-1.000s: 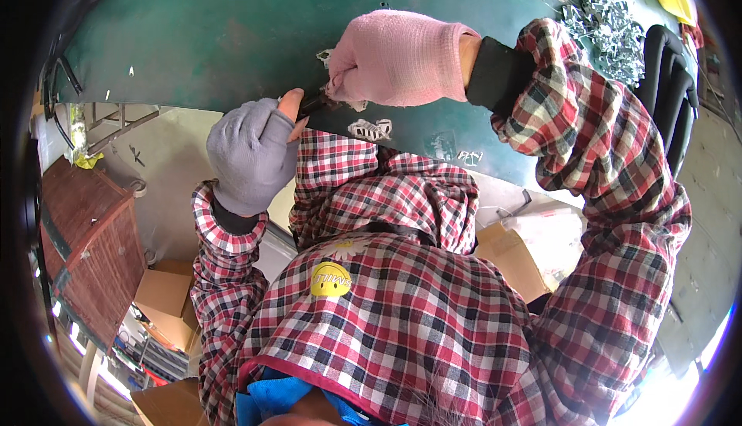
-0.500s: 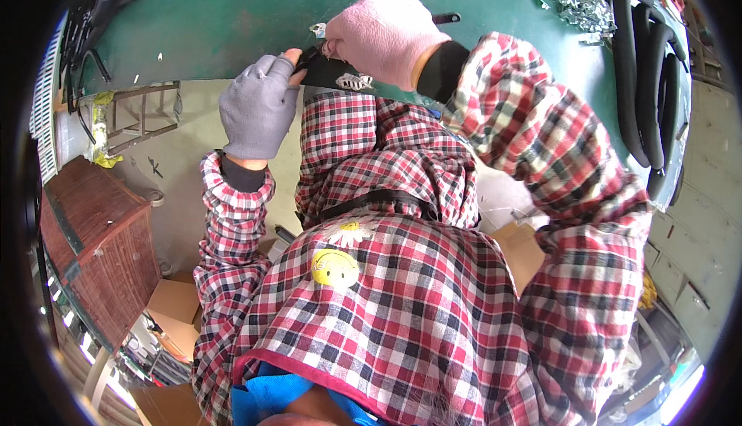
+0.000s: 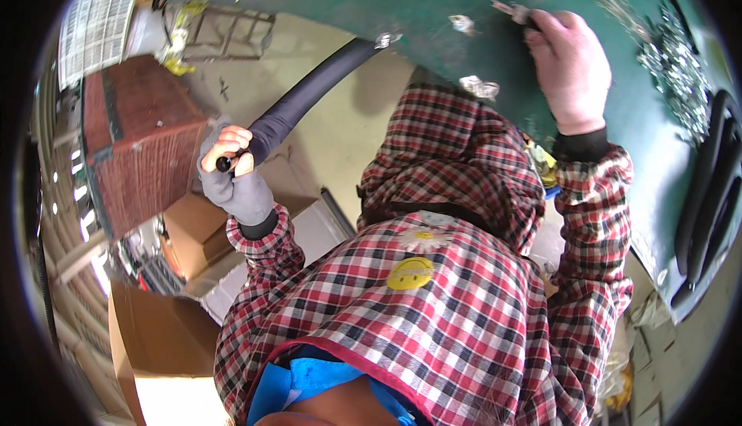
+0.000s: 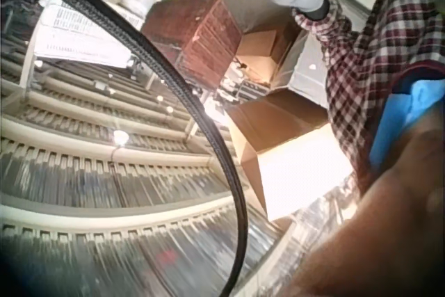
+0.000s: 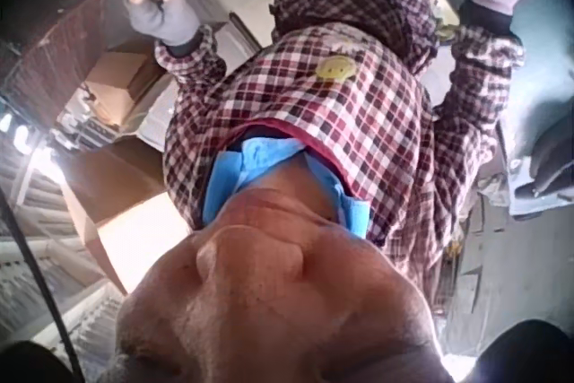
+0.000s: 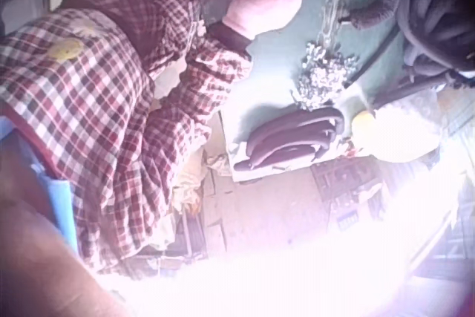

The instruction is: The person repeatedly picks up black rubber hoses and metal clips from a green workbench. They insert the clips into the ends of the hoses and use a hammer to secure them in place. The person works on multiple hoses one at a time, placing finished pieces aside.

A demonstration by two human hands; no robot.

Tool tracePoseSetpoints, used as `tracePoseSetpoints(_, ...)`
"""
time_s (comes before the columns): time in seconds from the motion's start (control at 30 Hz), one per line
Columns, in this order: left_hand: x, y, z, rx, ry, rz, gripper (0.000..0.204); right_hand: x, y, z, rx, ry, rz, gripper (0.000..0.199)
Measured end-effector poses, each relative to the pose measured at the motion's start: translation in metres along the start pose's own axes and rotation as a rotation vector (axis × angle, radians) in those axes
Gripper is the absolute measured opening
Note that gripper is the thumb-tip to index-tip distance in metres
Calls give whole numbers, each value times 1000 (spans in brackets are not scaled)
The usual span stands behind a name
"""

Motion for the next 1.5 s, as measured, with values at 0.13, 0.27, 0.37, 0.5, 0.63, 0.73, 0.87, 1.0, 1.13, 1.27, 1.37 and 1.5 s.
tracePoseSetpoints(0.13, 2, 11, -8, 9, -74, 65, 30, -1, 7, 3, 58, -19, 108, 21)
tracePoseSetpoints(0.27, 0, 9, -8, 15, -89, 108, 32, -3, 10, 7, 47, -11, 133, 22)
tracePoseSetpoints(0.37, 2, 5, -11, 2, -73, 101, 31, -2, 9, 6, 59, -41, 135, 22)
tracePoseSetpoints(0.5, 4, 1, -14, -8, -64, 99, 29, 1, 6, 6, 36, -26, 131, 23)
tracePoseSetpoints(0.63, 5, -3, -14, -40, -45, 80, 25, 4, 1, 7, 54, -2, 125, 21)
tracePoseSetpoints(0.73, 7, 0, -13, 1, 16, -2, 21, 7, -7, -1, 42, 36, 56, 15)
tracePoseSetpoints(0.87, 19, 6, 12, -92, -40, 29, 15, 19, -11, -15, -117, 34, 33, 10)
tracePoseSetpoints(1.0, 22, -5, 50, -202, -154, -346, 12, 27, -14, -27, 60, 85, 52, 9)
tracePoseSetpoints(1.13, 17, -7, 81, 42, -343, -182, 18, 31, -5, -27, 68, 123, 95, 11)
tracePoseSetpoints(1.27, 15, -14, 82, 223, -345, -242, 16, 27, -7, -50, 45, 322, 18, 17)
tracePoseSetpoints(1.37, 23, -12, 85, 90, -357, -392, 12, 21, -11, -75, 46, 421, 58, 21)
tracePoseSetpoints(1.5, 43, 8, 118, -356, -579, -494, 20, 8, -1, -105, 318, 633, 199, 7)
Point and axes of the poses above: each hand's wrist, its own x-axis towards the middle knuckle, its own z-axis out of the palm, y = z × x, the point moved 5 cm from there along x, towards the middle knuckle, and after that the axes turned 8 degrees about z, right-handed, at the moved point
